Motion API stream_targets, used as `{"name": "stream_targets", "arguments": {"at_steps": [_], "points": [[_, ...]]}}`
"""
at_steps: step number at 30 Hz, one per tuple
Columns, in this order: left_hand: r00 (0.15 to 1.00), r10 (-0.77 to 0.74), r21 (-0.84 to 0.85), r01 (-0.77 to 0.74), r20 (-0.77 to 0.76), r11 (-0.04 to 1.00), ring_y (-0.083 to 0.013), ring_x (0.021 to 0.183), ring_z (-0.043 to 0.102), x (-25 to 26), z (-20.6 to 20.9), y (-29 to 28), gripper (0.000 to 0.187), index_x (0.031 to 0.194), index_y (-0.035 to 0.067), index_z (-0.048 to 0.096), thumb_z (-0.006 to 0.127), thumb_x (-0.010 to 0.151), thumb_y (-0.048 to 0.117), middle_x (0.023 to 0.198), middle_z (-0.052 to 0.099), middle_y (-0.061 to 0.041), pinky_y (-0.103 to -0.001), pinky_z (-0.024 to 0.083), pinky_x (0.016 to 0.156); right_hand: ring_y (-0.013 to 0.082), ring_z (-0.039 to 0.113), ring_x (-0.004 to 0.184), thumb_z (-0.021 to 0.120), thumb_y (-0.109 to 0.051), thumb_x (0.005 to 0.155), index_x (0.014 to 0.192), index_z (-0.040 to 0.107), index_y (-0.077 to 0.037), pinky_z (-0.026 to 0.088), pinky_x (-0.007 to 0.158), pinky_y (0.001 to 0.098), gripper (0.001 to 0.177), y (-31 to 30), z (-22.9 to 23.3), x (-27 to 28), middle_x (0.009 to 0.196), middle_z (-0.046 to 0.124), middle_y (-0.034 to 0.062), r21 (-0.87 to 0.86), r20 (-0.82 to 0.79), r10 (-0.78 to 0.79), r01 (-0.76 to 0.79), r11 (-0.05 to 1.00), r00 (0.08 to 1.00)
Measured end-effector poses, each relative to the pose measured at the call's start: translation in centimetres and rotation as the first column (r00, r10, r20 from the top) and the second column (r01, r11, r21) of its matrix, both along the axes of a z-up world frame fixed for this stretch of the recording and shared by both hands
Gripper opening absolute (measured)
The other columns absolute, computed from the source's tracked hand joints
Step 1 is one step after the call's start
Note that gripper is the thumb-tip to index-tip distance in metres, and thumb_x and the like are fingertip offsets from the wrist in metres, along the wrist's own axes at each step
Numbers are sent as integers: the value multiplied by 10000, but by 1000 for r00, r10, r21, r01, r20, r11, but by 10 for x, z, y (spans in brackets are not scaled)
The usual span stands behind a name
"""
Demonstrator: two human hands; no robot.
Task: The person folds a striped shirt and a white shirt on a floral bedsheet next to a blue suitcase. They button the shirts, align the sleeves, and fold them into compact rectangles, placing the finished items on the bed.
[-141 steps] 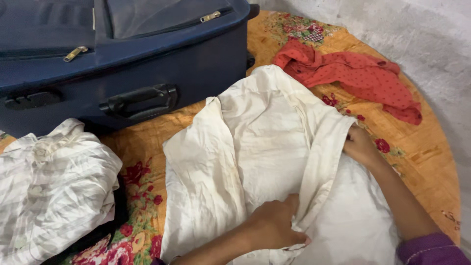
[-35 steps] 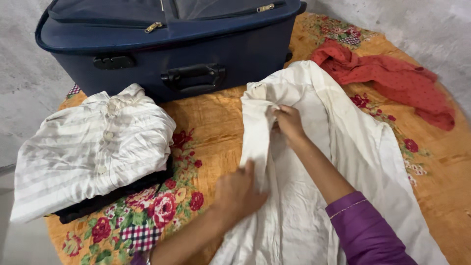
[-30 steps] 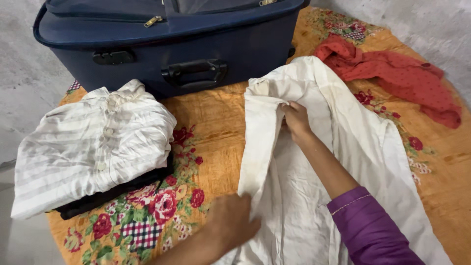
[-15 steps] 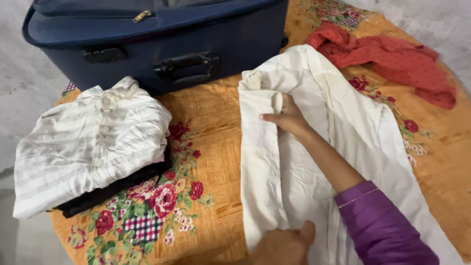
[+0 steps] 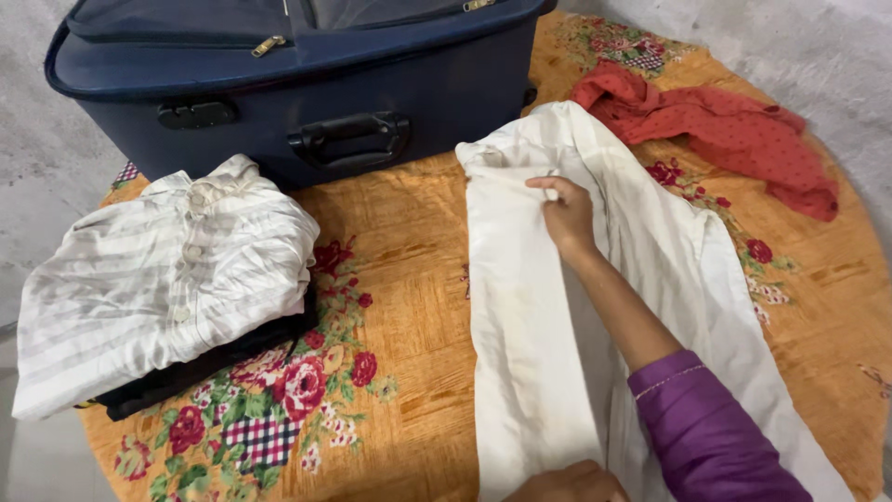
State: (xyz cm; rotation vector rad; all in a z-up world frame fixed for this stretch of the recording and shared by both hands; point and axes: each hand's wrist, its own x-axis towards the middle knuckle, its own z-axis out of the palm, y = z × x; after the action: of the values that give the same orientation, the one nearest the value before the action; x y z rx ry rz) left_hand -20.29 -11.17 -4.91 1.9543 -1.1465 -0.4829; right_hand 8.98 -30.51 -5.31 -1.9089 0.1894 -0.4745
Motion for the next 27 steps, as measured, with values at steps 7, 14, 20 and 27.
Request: {"name": "stream_targets", "arguments": {"at_steps": [7,14,20,27], "points": [[998,-57,-35,57,-18,998,-313,794,704,10,3,-6,160,1058,54,604,607,944,166,953,680,-157,-436,575,657,167,574,676,595,24,819,1147,782,-91,466,663,292,395,-3,16,-9,888,712,156,-167,112,-58,77,983,992],[963,-264,-187,248,-62,951,-270,801,697,6,26,24,158,1036,80,636,615,920,184,960,684,-106,-405,573,640,220,663,825,730,-146,802,1211,734,-101,517,786,338,411,-11,13,-26,1060,731,153,-321,22,30,-21,947,999],[870,-201,62,194,450,979,-234,807,691,5,37,84,158,1017,102,662,622,900,200,965,687,-62,-378,572,625,341,669,965,861,-314,766,1453,461,-36,524,836,407,842,-11,21,-67,1091,671,252,-495,-19,95,-92,864,995],[636,-28,-64,120,771,991,-165,751,665,-20,-35,114,292,1152,152,723,609,885,168,940,684,17,-325,579,622,286,717,793,817,-417,767,1589,228,-135,565,728,396,1051,12,51,-196,857,715,160,-359,-564,159,-414,837,811]]}}
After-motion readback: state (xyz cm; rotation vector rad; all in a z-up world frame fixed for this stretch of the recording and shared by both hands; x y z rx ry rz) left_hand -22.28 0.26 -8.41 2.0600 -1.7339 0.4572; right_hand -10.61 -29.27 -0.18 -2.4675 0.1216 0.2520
